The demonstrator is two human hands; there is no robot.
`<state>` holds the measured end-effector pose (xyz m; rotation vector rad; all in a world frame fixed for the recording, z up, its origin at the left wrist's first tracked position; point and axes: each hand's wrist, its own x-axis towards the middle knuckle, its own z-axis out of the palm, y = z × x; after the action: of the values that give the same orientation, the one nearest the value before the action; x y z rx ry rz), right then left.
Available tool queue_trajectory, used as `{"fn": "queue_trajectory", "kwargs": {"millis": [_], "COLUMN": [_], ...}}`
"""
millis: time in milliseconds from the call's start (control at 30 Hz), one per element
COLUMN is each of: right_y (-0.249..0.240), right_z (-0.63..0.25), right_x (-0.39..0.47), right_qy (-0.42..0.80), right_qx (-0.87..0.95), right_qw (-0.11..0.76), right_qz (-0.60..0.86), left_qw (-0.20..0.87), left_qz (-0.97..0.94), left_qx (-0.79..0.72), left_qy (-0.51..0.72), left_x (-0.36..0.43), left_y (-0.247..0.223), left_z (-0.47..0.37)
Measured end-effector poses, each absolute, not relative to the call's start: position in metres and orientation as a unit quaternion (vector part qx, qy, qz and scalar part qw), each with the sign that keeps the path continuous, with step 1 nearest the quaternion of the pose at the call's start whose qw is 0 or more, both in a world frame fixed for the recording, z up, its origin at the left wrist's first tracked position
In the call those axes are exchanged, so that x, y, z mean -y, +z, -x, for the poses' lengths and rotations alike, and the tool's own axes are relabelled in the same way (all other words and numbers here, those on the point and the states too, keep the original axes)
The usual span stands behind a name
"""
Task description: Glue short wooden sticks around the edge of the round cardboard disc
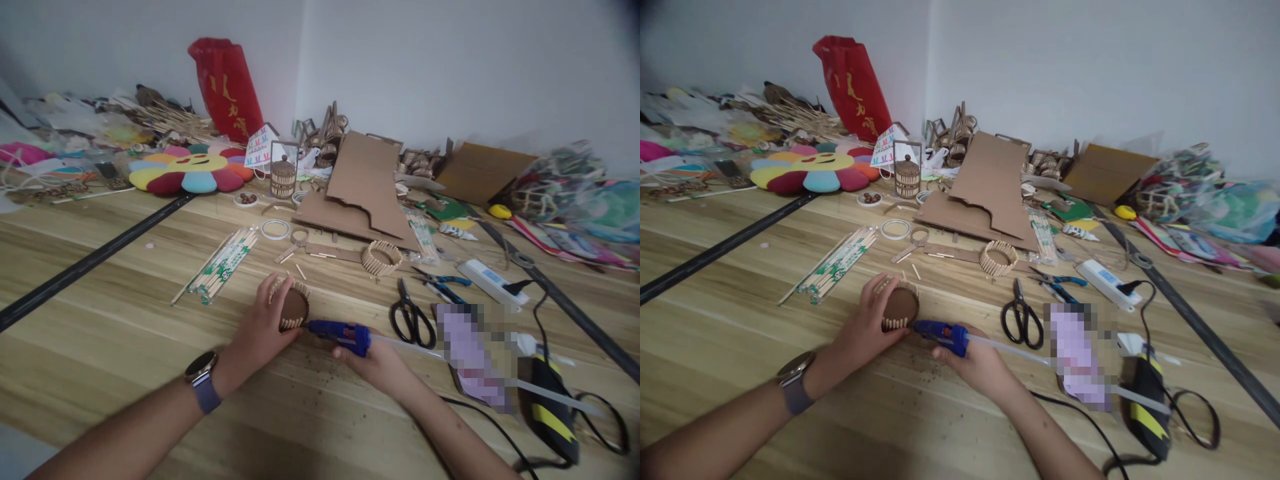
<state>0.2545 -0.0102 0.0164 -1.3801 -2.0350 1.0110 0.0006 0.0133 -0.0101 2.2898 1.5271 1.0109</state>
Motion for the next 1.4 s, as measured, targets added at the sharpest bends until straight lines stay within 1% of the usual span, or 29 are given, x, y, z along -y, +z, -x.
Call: {"fn": "queue_trajectory", "kwargs": {"millis": [433, 867, 1000, 1100, 1200, 1333, 1400], "right_y": [0.013, 0.009, 0.015, 0.028, 0.045, 0.059, 0.060], "right_z": [-0.256, -0.253, -0.247, -0.250, -0.263, -0.287, -0.295], "right_x": [0.010, 0.011, 0.010, 0.006, 0.002, -0.003, -0.004], "right_qy": [0.352, 0.350, 0.366, 0.387, 0.447, 0.577, 0.601], "right_qx": [0.748, 0.740, 0.726, 0.717, 0.704, 0.646, 0.622], "right_qw": [0.239, 0.260, 0.278, 0.281, 0.227, 0.095, 0.022], "right_qz": [0.509, 0.512, 0.511, 0.508, 0.504, 0.491, 0.501], "left_qw": [0.109, 0.110, 0.106, 0.104, 0.106, 0.112, 0.112], "left_qz": [-0.776, -0.775, -0.776, -0.776, -0.780, -0.777, -0.776], "left_qx": [-0.515, -0.520, -0.521, -0.521, -0.517, -0.519, -0.520], "left_qy": [0.347, 0.343, 0.339, 0.338, 0.336, 0.339, 0.339], "left_x": [-0.014, -0.014, -0.014, -0.014, -0.014, -0.015, -0.015], "left_y": [-0.009, -0.008, -0.008, -0.008, -0.007, -0.007, -0.008], "left_z": [0.000, -0.001, -0.001, 0.000, 0.001, 0.002, 0.002]}}
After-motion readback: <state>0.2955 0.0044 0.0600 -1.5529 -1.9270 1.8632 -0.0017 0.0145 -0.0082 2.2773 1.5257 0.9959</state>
